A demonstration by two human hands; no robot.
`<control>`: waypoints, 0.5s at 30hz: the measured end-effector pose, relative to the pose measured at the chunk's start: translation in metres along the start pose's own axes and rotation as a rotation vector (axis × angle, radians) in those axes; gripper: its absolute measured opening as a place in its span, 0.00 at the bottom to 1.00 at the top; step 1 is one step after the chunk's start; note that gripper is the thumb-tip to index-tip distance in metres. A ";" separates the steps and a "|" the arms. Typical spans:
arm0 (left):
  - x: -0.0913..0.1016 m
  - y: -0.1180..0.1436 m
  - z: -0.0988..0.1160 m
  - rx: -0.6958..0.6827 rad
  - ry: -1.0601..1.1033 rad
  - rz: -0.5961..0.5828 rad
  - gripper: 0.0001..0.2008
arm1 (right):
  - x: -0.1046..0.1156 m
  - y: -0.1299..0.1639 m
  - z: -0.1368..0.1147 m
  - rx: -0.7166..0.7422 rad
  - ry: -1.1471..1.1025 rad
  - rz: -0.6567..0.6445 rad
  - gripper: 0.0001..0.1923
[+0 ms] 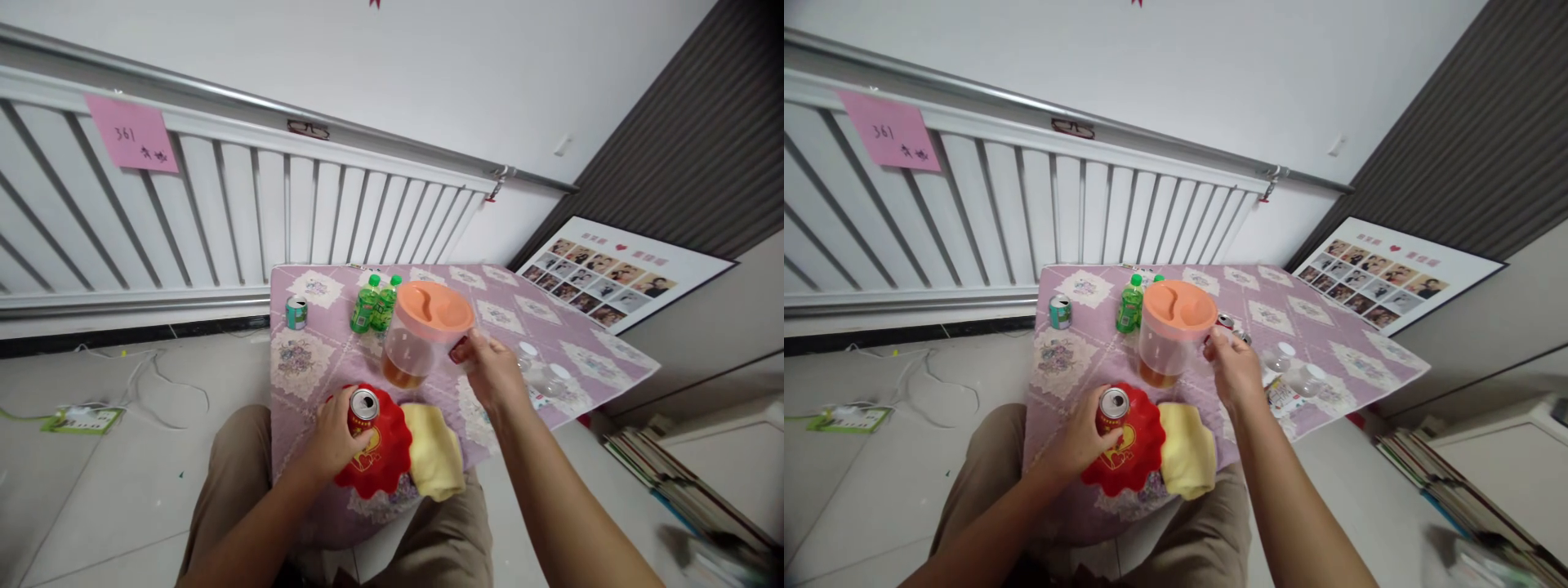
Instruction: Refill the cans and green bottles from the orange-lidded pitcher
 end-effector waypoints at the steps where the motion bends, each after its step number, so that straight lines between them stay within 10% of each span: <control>1: 0.000 0.000 0.001 0.000 -0.009 -0.010 0.34 | 0.002 0.002 -0.008 0.003 0.003 -0.018 0.28; 15: 0.008 0.001 0.001 0.068 0.045 -0.027 0.40 | 0.023 0.053 -0.060 0.016 0.378 -0.165 0.29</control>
Point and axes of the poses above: each hand's wrist, its own y-axis away from the middle knuckle, its own x-axis out of the back of the hand, z = x × y, the point moved 10 cm from there along -y, towards the middle knuckle, and after that the axes turned 12 degrees about -z, right-handed, at the moved point
